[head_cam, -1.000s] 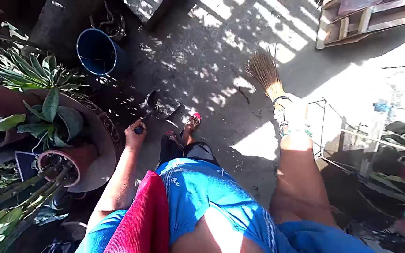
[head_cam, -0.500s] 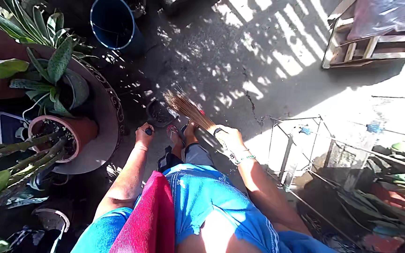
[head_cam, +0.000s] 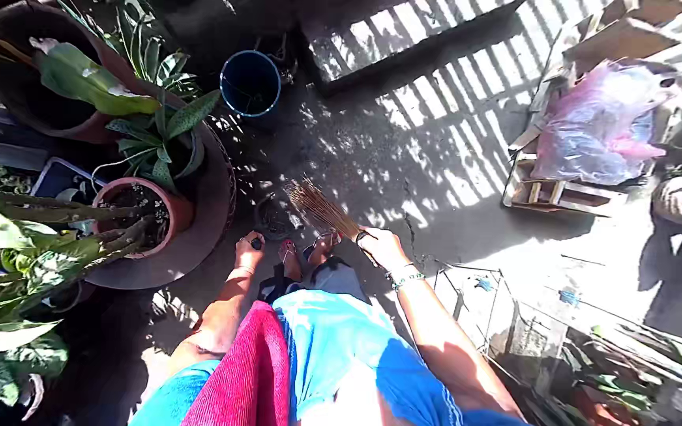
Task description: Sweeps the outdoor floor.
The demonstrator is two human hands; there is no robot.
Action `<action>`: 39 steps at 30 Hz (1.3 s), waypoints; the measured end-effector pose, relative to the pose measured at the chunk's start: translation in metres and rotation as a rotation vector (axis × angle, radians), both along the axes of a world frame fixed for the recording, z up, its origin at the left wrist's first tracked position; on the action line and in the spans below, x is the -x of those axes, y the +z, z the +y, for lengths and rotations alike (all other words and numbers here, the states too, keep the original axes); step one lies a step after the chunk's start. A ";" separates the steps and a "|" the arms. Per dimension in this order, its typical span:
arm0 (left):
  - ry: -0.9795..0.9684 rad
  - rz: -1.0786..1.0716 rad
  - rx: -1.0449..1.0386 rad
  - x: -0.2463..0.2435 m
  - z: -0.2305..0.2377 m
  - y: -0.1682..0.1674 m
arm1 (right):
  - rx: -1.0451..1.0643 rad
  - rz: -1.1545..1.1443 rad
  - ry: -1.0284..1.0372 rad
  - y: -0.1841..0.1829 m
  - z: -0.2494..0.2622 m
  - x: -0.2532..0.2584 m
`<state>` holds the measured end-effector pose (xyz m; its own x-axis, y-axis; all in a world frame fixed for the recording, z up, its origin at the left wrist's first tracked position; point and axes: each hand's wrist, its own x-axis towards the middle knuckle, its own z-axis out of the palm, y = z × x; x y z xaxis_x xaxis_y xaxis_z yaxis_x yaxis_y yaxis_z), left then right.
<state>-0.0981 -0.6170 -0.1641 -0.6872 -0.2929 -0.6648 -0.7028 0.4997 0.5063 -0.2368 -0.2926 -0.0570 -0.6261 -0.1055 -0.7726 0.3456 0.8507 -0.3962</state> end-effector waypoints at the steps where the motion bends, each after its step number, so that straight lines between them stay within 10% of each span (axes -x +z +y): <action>1: 0.077 0.026 0.005 -0.004 -0.001 0.001 | -0.017 0.058 0.077 0.011 -0.007 0.014; 5: 0.357 0.092 0.044 -0.008 0.003 0.004 | -0.090 0.220 0.281 0.008 -0.053 0.092; 10: 0.412 0.057 0.073 0.021 0.007 -0.003 | -0.123 0.198 0.271 -0.082 -0.124 0.193; 14: 0.444 0.021 0.072 0.046 0.005 -0.011 | -0.149 0.049 0.437 -0.127 -0.141 0.170; 18: 0.499 -0.030 0.068 0.066 -0.001 -0.012 | -0.134 -0.101 0.680 -0.088 -0.102 0.127; 23: 0.604 -0.025 0.066 0.086 -0.007 -0.004 | -0.080 -0.005 0.666 -0.010 -0.086 0.188; 32: 0.637 -0.021 0.068 0.092 0.015 -0.014 | -0.142 -0.107 0.736 -0.091 -0.122 0.169; 39: 0.650 0.048 0.072 0.072 0.011 -0.013 | -0.054 -0.100 0.756 -0.020 -0.095 0.201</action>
<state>-0.1705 -0.6060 -0.1771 -0.3831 -0.7011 -0.6014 -0.8507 0.0141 0.5255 -0.4382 -0.3878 -0.0771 -0.3254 -0.4385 -0.8377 -0.3068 0.8870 -0.3451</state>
